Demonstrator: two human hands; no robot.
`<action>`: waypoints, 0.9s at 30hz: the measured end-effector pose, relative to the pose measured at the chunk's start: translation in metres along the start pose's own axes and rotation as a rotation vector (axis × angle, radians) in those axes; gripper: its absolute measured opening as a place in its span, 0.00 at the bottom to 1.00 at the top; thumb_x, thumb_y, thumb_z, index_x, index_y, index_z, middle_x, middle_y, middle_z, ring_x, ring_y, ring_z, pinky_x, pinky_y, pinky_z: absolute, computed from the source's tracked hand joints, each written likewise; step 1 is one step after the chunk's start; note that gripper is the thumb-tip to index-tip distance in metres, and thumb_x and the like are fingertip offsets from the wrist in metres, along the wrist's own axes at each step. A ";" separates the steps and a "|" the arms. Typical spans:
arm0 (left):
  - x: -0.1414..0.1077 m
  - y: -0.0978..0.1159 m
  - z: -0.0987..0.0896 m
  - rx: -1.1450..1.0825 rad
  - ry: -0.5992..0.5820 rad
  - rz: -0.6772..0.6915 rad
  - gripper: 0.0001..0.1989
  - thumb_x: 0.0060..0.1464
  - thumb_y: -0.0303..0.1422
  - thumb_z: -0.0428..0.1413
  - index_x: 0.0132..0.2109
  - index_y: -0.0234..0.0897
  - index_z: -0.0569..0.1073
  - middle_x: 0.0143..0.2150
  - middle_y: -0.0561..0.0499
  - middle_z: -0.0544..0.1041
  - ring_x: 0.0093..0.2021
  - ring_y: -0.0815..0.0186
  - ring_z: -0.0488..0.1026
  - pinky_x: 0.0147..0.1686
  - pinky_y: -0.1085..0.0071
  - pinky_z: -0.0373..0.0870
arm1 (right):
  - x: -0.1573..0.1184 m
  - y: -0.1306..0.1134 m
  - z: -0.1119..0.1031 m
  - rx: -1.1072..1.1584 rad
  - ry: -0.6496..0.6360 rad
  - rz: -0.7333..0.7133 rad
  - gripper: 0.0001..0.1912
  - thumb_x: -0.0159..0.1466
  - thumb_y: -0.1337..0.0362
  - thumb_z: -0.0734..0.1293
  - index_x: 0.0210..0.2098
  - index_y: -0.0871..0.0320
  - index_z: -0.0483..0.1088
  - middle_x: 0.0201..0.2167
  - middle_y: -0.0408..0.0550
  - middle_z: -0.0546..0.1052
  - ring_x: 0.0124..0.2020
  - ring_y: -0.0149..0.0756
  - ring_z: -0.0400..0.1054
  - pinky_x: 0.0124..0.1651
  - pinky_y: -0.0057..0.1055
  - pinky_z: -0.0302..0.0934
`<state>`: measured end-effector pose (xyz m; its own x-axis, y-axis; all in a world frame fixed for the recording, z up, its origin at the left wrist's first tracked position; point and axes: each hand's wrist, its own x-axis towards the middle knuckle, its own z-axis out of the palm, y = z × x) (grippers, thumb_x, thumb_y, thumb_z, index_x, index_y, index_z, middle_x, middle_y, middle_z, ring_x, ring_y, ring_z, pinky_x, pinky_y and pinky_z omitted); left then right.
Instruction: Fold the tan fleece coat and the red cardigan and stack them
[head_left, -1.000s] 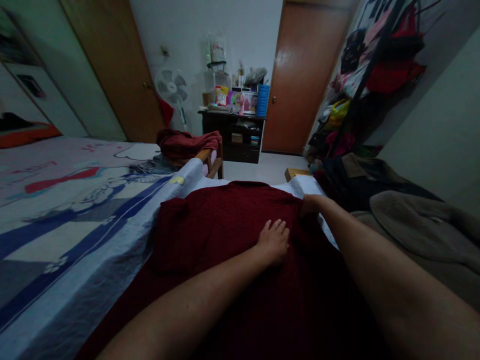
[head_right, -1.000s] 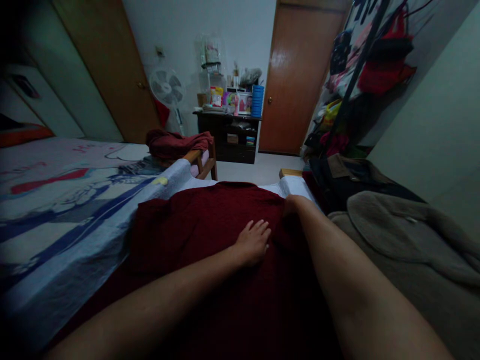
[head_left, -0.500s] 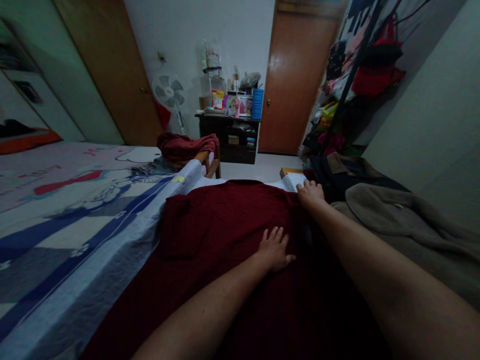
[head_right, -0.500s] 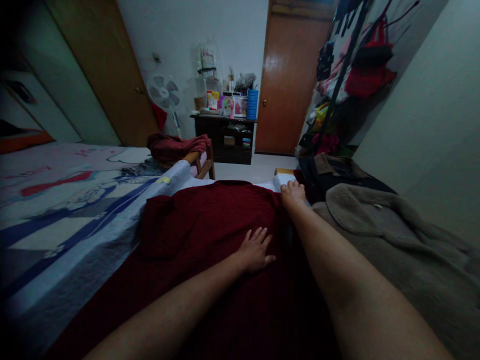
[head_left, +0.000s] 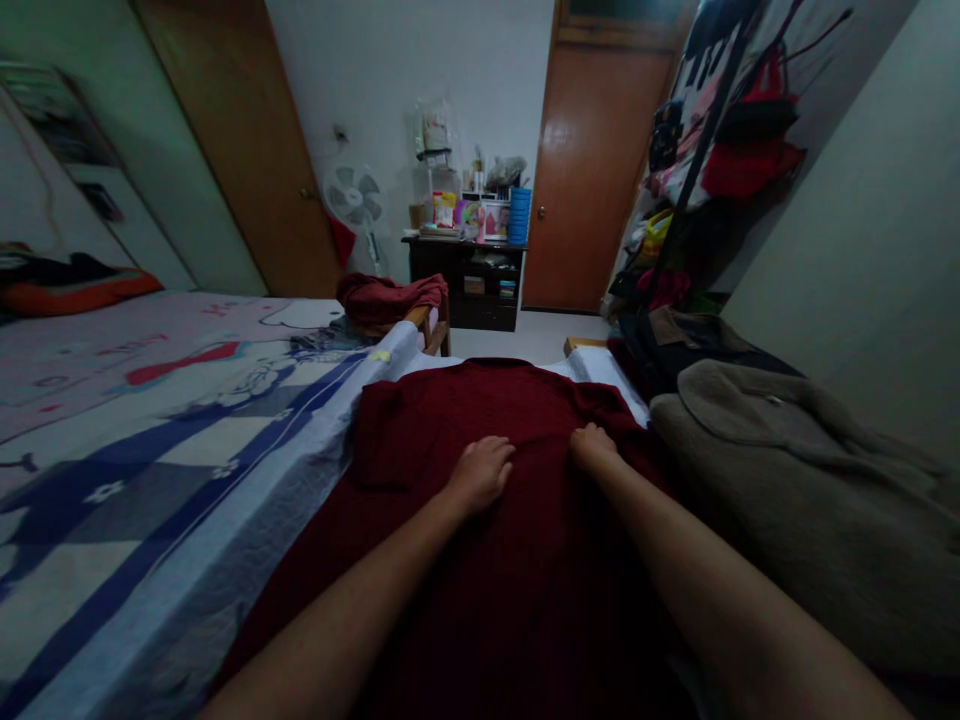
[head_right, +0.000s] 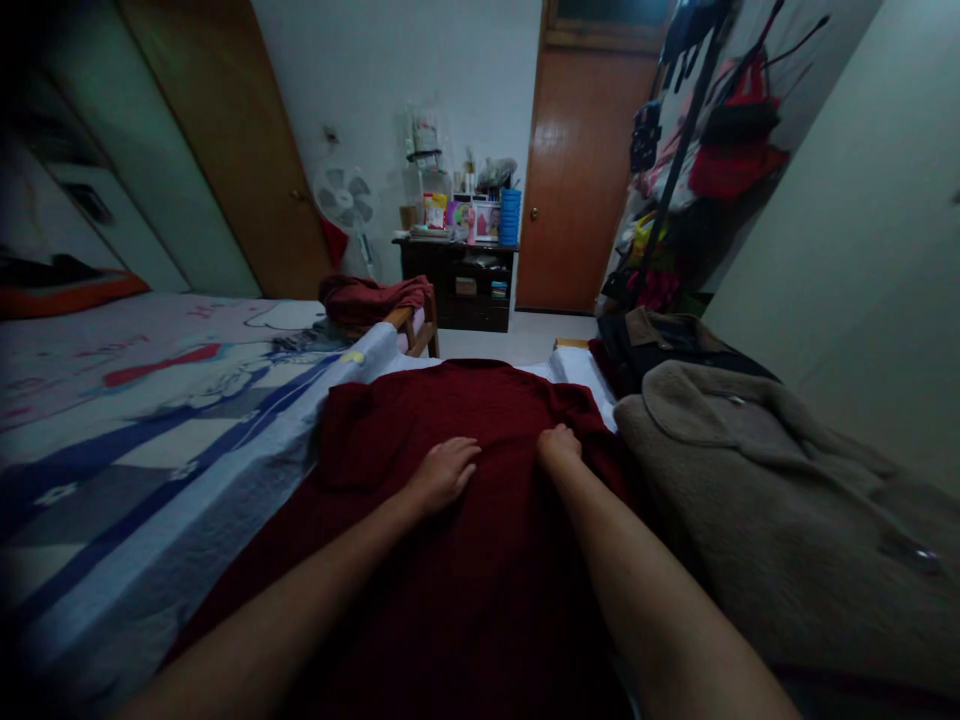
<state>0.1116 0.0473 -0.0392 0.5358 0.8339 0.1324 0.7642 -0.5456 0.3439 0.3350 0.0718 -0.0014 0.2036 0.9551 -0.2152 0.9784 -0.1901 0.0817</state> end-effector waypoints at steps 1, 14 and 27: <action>-0.004 -0.014 -0.007 0.027 0.005 -0.063 0.20 0.63 0.35 0.42 0.59 0.39 0.67 0.65 0.47 0.64 0.66 0.59 0.57 0.64 0.59 0.52 | -0.005 -0.005 0.001 0.008 0.016 -0.007 0.20 0.65 0.68 0.58 0.53 0.70 0.70 0.54 0.74 0.68 0.56 0.54 0.65 0.51 0.45 0.61; -0.028 -0.086 -0.015 0.117 -0.235 -0.433 0.29 0.63 0.51 0.33 0.67 0.52 0.54 0.72 0.53 0.46 0.67 0.42 0.52 0.61 0.44 0.49 | -0.054 -0.021 0.078 0.182 0.093 -0.096 0.35 0.67 0.44 0.50 0.69 0.52 0.47 0.71 0.50 0.44 0.70 0.48 0.37 0.65 0.53 0.36; -0.063 -0.011 -0.005 0.168 -0.235 -0.158 0.28 0.61 0.45 0.47 0.66 0.45 0.58 0.70 0.48 0.53 0.69 0.54 0.50 0.63 0.54 0.52 | -0.141 -0.031 0.078 0.191 0.097 -0.467 0.31 0.67 0.50 0.54 0.67 0.52 0.51 0.70 0.49 0.47 0.70 0.46 0.39 0.67 0.47 0.37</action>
<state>0.0676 0.0014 -0.0465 0.4595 0.8778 -0.1356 0.8824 -0.4338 0.1821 0.2790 -0.0745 -0.0497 -0.2523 0.9630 -0.0944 0.9553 0.2324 -0.1826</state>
